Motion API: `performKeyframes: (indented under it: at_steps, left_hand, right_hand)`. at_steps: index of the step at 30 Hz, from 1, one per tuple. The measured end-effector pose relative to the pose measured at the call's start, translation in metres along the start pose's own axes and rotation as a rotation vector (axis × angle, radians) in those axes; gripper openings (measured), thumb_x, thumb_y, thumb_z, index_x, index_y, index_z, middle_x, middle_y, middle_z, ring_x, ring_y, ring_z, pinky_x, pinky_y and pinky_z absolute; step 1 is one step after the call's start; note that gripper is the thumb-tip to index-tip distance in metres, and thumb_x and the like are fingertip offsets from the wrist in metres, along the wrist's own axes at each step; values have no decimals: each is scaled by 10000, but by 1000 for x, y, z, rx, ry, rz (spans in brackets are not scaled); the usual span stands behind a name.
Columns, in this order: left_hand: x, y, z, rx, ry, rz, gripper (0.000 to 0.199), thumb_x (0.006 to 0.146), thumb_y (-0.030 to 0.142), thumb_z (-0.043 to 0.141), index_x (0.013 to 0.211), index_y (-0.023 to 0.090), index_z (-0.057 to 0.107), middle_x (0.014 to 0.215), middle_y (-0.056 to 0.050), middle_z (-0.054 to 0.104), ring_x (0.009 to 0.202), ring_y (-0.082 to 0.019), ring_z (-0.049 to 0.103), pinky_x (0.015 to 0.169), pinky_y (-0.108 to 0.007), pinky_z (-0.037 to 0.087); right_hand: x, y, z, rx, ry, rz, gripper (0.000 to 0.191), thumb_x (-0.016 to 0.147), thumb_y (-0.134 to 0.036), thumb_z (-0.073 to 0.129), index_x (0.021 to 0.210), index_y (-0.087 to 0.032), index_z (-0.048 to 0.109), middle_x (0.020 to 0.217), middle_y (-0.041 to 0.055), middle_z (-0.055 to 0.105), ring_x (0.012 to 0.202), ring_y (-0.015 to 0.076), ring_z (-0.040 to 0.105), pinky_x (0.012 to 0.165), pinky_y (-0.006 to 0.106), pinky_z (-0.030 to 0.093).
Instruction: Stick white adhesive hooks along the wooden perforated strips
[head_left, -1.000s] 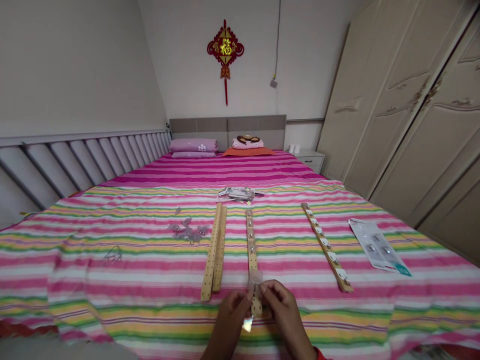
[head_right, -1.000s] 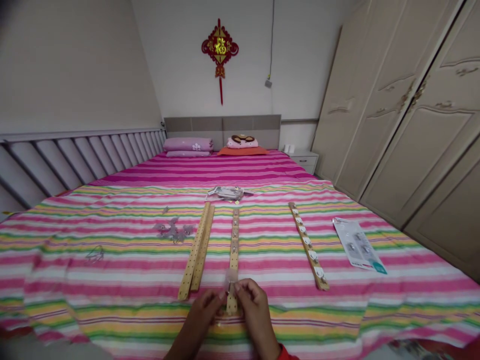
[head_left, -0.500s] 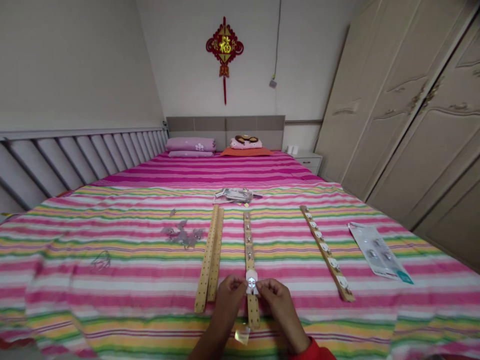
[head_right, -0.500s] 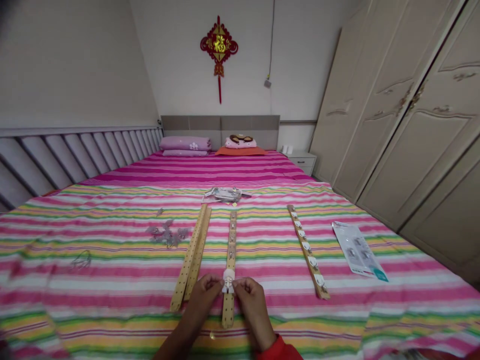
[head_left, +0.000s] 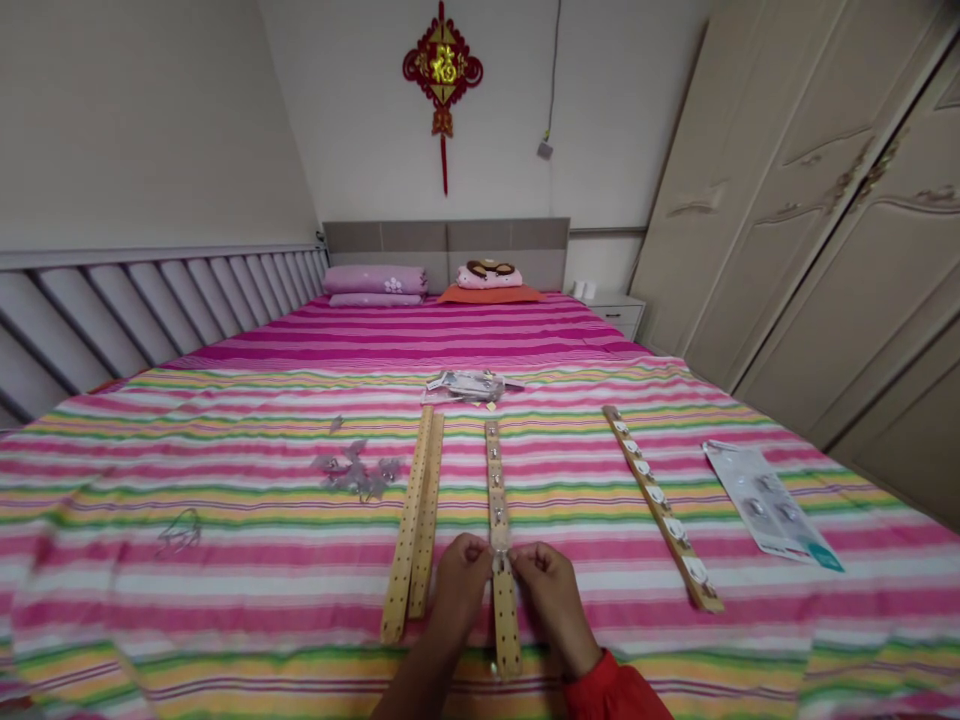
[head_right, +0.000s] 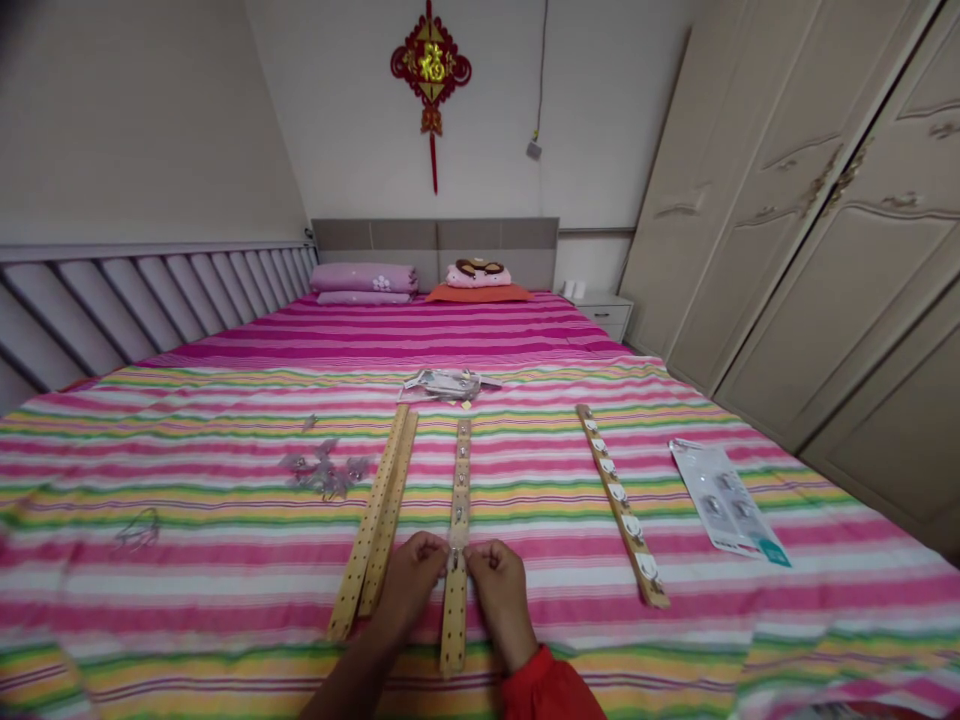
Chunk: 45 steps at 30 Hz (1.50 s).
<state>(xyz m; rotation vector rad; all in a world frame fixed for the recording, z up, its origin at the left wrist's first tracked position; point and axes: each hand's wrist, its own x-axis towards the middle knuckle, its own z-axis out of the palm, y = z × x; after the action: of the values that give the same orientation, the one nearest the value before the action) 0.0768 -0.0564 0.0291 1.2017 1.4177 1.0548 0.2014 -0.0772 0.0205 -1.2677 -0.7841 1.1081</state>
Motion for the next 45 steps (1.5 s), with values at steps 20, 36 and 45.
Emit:
performKeyframes:
  at_steps: [20, 36, 45]
  left_hand:
    - [1, -1, 3, 21, 14, -27, 60, 647, 209, 575, 609, 191, 533, 548, 31, 550, 556, -136, 541, 578, -251, 433]
    - [-7, -1, 7, -79, 41, -68, 90, 648, 179, 592, 602, 190, 515, 554, 35, 531, 563, -131, 537, 569, -247, 436]
    - [-1, 14, -91, 23, 252, 215, 213, 733, 367, 573, 801, 171, 621, 693, -9, 588, 667, -152, 552, 610, -246, 438]
  right_hand:
    - [2, 12, 0, -39, 19, -22, 287, 570, -418, 744, 535, -173, 599, 506, -3, 603, 515, 153, 523, 534, 280, 414]
    - [0, 12, -2, 34, 6, 9, 404, 483, -475, 809, 684, -167, 642, 461, -46, 549, 467, 137, 503, 477, 260, 387]
    - [-8, 9, -9, 29, -26, 50, 392, 552, -524, 758, 677, -168, 649, 454, -59, 494, 361, 71, 319, 377, 225, 201]
